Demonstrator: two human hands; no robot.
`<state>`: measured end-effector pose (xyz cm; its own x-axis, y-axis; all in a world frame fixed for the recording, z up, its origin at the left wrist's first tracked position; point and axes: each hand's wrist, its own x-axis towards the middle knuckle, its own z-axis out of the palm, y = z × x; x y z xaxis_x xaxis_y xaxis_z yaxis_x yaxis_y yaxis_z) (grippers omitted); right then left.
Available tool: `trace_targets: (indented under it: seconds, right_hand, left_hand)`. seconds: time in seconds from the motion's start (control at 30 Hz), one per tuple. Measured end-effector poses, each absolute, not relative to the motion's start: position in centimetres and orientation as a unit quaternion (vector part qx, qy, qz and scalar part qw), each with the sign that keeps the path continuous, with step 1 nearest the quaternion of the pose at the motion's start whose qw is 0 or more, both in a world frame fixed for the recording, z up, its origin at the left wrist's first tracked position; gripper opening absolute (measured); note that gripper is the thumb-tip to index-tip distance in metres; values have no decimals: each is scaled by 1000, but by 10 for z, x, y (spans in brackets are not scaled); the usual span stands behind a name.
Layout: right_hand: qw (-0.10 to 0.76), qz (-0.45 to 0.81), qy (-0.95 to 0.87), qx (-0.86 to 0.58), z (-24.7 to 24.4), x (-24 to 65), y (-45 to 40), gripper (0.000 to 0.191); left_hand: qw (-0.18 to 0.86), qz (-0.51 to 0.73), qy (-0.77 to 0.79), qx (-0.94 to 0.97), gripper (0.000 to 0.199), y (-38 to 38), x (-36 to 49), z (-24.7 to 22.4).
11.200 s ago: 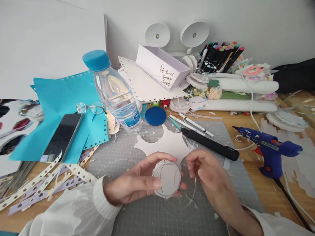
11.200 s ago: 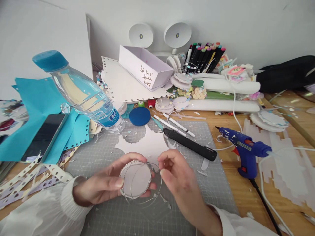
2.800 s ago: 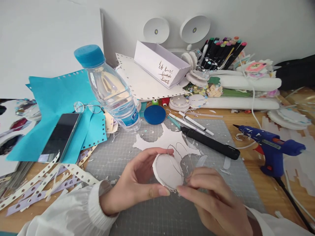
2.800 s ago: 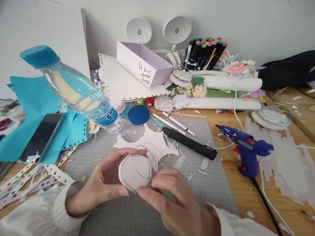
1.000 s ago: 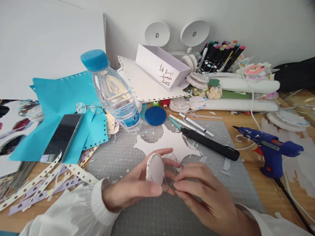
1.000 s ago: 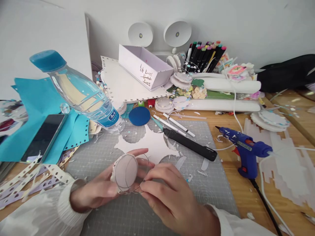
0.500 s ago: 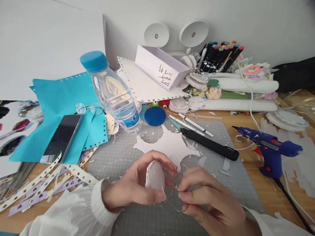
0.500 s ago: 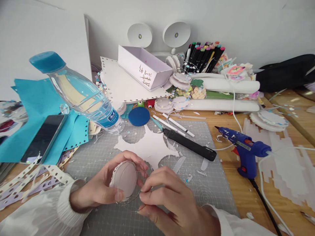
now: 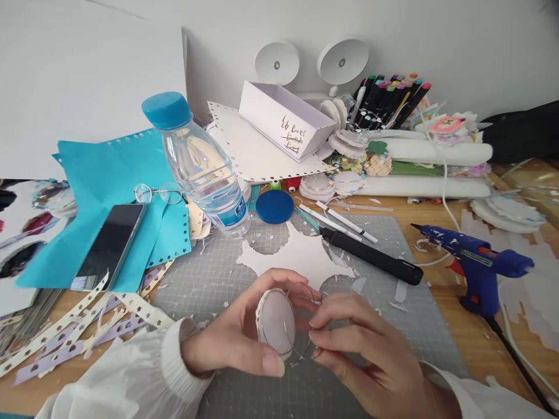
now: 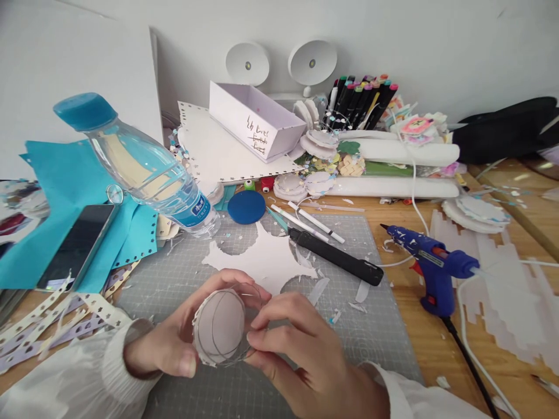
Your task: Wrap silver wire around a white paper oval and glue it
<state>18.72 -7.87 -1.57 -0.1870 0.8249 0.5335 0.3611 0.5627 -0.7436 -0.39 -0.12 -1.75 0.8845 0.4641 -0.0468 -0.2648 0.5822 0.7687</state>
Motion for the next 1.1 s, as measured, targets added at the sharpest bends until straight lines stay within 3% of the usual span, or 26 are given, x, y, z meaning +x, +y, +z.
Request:
trace_targets:
  seconds: [0.23,0.67,0.77,0.93,1.0,1.1]
  right_hand:
    - [483,239,-738,-407,-18,186,-81,10]
    - [518,194,-744,-375,-18,190,-73,12]
    - [540,178,-730,-379,-20,190,-71,11]
    - [566,146,-699,-412,-30,188,-66,9]
    - [566,150,-698,-412,-35,186,-65,9]
    - [539,184,-724,-390,-38,181,-66,10]
  left_hand:
    - [858,243,147,429,51,-1,-1,-20]
    - [809,264,189,490,62,-1,-6,-25]
    - [778,324,216,492,54,2,-4,-20]
    - [659,491,335,460,13,11,-7,-4]
    - [616,541,350,453,10,14,-13,5]
    - [571,570,355,472,23,13,-26,20]
